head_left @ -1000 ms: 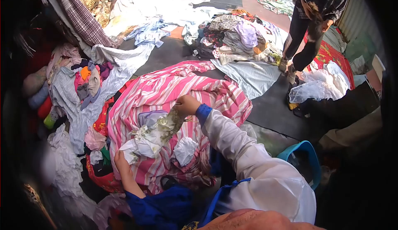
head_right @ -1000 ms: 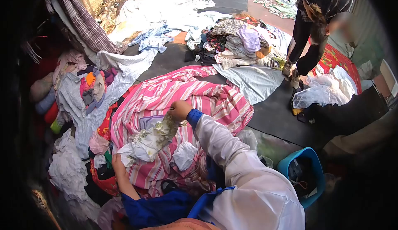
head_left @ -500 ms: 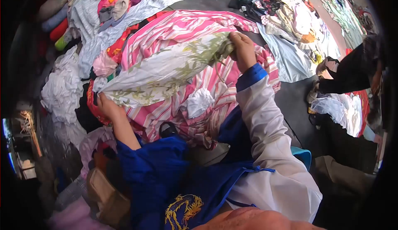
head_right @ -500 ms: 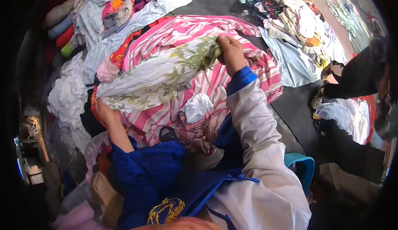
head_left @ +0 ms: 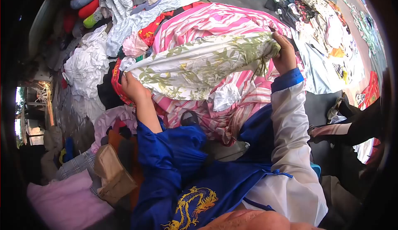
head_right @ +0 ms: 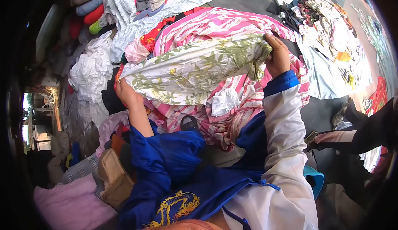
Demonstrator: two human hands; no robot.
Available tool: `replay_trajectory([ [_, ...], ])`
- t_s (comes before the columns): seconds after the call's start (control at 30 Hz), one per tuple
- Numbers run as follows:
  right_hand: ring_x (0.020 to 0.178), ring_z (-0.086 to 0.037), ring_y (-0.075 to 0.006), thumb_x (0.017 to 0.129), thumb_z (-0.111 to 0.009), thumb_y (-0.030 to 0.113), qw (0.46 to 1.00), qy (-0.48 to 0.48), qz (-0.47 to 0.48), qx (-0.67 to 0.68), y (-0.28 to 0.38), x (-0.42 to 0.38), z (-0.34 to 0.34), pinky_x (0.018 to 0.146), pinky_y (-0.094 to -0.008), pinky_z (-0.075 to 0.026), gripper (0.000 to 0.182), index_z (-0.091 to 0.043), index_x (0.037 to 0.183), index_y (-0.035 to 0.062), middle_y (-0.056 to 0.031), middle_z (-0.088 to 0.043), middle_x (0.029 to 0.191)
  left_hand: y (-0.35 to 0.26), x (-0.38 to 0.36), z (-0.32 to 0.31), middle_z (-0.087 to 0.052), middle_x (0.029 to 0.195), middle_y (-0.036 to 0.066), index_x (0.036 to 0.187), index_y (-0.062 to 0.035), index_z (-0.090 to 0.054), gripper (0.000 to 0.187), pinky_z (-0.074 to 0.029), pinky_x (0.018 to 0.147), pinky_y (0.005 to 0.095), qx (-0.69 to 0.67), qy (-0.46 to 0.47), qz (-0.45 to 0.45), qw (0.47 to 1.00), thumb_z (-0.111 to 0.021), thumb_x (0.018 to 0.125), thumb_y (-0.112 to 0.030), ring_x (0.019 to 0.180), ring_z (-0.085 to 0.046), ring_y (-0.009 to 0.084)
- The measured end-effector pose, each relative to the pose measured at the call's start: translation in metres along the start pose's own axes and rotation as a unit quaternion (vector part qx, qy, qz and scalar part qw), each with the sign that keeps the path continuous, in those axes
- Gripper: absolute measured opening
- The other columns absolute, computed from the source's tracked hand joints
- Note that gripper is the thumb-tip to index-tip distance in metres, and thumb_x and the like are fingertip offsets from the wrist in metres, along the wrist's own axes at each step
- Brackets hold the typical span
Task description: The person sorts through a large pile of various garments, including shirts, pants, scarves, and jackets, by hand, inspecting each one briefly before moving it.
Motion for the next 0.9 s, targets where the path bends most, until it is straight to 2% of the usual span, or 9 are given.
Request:
replay_trajectory([
  [0.2, 0.071, -0.057, -0.0043, 0.102, -0.054, 0.018, 0.997, 0.06, 0.049, -0.027, -0.007, -0.005, -0.013, 0.06, -0.0179, -0.046, 0.018, -0.061, 0.108, 0.0018, -0.0016, -0.061, 0.091, 0.007, -0.003, 0.0, -0.063, 0.117, 0.016, 0.125, 0.0044, -0.054, 0.033, -0.053, 0.084, 0.0355, 0.053, 0.03, 0.034, 0.998, -0.052, 0.098, -0.014, 0.099, -0.066, 0.0246],
  [0.3, 0.054, -0.055, -0.0082, 0.097, -0.06, 0.02, 0.985, 0.036, 0.007, -0.17, -0.018, -0.024, -0.047, 0.049, -0.0233, -0.042, 0.023, -0.065, 0.111, 0.0027, 0.0023, -0.059, 0.07, 0.022, -0.048, -0.038, -0.05, 0.137, 0.022, 0.139, 0.0027, -0.043, 0.057, -0.054, 0.086, 0.0379, 0.513, 0.164, -0.354, 0.764, -0.067, 0.091, -0.016, 0.104, -0.066, 0.0305],
  [0.37, 0.056, -0.061, -0.0101, 0.096, -0.062, 0.017, 0.968, 0.142, -0.029, -0.204, -0.055, -0.035, -0.068, 0.049, -0.0234, -0.047, 0.015, -0.066, 0.104, 0.0057, -0.0008, -0.065, 0.075, 0.042, -0.103, -0.07, -0.035, 0.149, 0.027, 0.148, -0.0022, -0.034, 0.081, -0.054, 0.087, 0.0415, 0.512, 0.357, -0.353, 0.697, -0.077, 0.082, -0.018, 0.107, -0.064, 0.0378],
  [0.43, 0.059, -0.065, -0.0112, 0.096, -0.061, 0.013, 0.927, 0.308, -0.084, -0.197, -0.077, -0.065, -0.1, 0.05, -0.0256, -0.051, 0.016, -0.065, 0.106, 0.0017, -0.0042, -0.067, 0.077, 0.052, -0.159, -0.09, -0.039, 0.147, 0.026, 0.144, -0.0042, -0.039, 0.074, -0.053, 0.085, 0.0433, 0.366, 0.484, 0.035, 0.794, -0.076, 0.082, -0.017, 0.107, -0.064, 0.0395],
  [0.53, 0.063, -0.069, -0.0151, 0.098, -0.059, 0.012, 0.847, 0.492, -0.142, -0.146, -0.089, -0.091, -0.121, 0.055, -0.0267, -0.055, 0.021, -0.062, 0.115, 0.0001, -0.0072, -0.069, 0.078, 0.066, -0.201, -0.097, -0.06, 0.122, 0.018, 0.127, -0.003, -0.053, 0.055, -0.048, 0.092, 0.0409, 0.42, 0.59, 0.008, 0.689, -0.076, 0.08, -0.021, 0.11, -0.061, 0.032],
  [0.63, 0.073, -0.071, -0.0178, 0.097, -0.06, 0.011, 0.878, 0.453, -0.156, 0.005, -0.062, -0.084, -0.109, 0.06, -0.0279, -0.057, 0.027, -0.058, 0.122, 0.0006, -0.0112, -0.072, 0.09, 0.105, -0.205, -0.082, -0.067, 0.1, 0.018, 0.108, 0.0015, -0.06, 0.033, -0.05, 0.081, 0.0436, 0.39, 0.584, -0.139, 0.698, -0.067, 0.086, -0.022, 0.095, -0.066, 0.0352],
  [0.7, 0.093, -0.071, -0.0255, 0.091, -0.064, 0.014, 0.971, 0.233, -0.044, 0.022, -0.041, -0.064, -0.092, 0.07, -0.035, -0.058, 0.041, -0.055, 0.128, 0.0004, -0.0168, -0.069, 0.113, 0.101, -0.198, -0.083, -0.069, 0.091, 0.017, 0.103, 0.0028, -0.061, 0.029, -0.051, 0.078, 0.0447, 0.432, 0.6, -0.153, 0.656, -0.065, 0.087, -0.022, 0.092, -0.067, 0.0379],
  [0.77, 0.091, -0.071, -0.0289, 0.082, -0.07, 0.018, 0.904, 0.07, 0.159, -0.39, -0.048, -0.027, -0.053, 0.075, -0.0388, -0.057, 0.047, -0.06, 0.123, 0.0003, -0.0162, -0.071, 0.105, 0.112, -0.169, -0.077, -0.067, 0.079, 0.018, 0.095, 0.0061, -0.064, 0.025, -0.053, 0.061, 0.0371, 0.476, 0.513, -0.068, 0.711, -0.063, 0.091, -0.018, 0.073, -0.07, 0.0254],
  [0.9, 0.082, -0.072, -0.0231, 0.077, -0.076, 0.021, 0.786, 0.241, 0.013, -0.569, -0.076, -0.044, -0.057, 0.072, -0.0361, -0.056, 0.047, -0.063, 0.118, 0.0013, -0.0155, -0.073, 0.085, 0.079, -0.158, -0.094, -0.069, 0.087, 0.009, 0.102, 0.005, -0.066, 0.02, -0.05, 0.061, 0.0336, 0.31, 0.443, 0.11, 0.834, -0.061, 0.095, -0.014, 0.072, -0.065, 0.0154],
])
Point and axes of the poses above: each hand's wrist, its own x-axis towards the middle knuckle, its own z-axis out of the back of the hand, y = z × x, the point moved 5 cm from there along x, towards the middle knuckle
